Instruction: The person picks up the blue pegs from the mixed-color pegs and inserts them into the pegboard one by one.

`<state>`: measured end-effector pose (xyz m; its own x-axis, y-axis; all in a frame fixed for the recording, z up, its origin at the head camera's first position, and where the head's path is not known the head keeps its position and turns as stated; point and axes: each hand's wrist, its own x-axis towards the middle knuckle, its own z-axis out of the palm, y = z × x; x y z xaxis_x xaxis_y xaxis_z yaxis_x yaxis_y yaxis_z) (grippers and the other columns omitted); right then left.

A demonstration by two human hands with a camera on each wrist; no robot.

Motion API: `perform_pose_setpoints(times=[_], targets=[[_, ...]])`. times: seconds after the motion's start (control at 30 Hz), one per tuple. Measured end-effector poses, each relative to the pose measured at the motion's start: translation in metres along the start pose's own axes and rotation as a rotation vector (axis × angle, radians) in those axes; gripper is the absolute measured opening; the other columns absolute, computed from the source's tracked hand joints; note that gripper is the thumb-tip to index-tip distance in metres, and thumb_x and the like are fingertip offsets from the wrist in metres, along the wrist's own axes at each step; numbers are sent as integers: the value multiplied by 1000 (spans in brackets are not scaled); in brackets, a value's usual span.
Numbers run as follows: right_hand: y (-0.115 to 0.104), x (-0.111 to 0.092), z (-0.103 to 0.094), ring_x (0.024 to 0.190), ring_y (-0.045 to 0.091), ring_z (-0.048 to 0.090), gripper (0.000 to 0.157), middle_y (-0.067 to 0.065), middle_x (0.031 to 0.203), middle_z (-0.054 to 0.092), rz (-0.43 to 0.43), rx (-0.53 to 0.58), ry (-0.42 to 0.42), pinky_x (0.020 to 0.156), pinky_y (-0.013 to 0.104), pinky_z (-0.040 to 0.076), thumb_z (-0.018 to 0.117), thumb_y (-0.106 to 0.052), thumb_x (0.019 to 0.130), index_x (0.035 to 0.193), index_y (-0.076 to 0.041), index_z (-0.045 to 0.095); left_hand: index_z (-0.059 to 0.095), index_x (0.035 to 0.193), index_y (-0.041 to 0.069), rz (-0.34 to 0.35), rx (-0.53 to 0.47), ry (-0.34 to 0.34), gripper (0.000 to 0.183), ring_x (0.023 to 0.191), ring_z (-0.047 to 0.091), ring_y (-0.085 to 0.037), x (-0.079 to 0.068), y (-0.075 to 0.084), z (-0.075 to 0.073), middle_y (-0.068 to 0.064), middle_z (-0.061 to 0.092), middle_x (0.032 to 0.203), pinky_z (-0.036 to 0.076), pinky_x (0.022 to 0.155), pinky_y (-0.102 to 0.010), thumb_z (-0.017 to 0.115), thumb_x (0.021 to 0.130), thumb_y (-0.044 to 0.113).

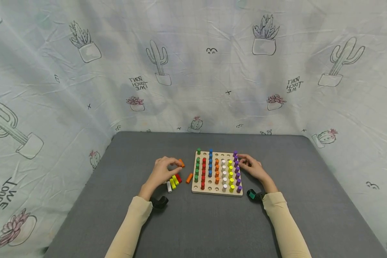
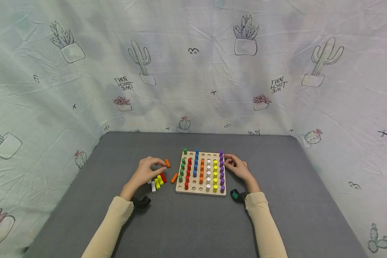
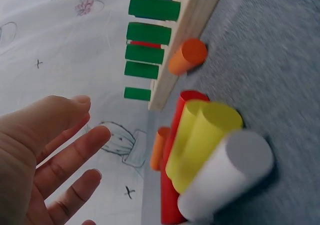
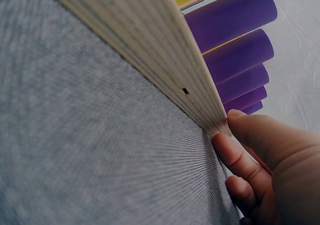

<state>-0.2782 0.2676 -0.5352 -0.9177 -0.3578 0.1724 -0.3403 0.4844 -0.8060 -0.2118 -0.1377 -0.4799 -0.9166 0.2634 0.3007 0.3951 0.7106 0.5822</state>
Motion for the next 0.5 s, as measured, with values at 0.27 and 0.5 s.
perform_pose_setpoints(times=[0.27, 0.5], targets=[[0, -2, 3, 70, 8, 46, 38, 7, 97, 62, 4, -10, 14, 62, 24, 35, 60, -22, 92, 127, -10, 54, 71, 93, 19, 9, 17, 7, 12, 84, 53, -17, -12, -14, -7, 11, 64, 90, 24, 95, -52, 72, 82, 24], [-1, -3, 3, 69, 8, 45, 38, 5, 97, 61, 18, -9, 8, 62, 24, 34, 59, -25, 92, 128, -12, 53, 70, 97, 20, -40, 58, -19, 17, 90, 54, -20, -20, -27, -15, 8, 65, 94, 23, 99, -53, 69, 84, 30]])
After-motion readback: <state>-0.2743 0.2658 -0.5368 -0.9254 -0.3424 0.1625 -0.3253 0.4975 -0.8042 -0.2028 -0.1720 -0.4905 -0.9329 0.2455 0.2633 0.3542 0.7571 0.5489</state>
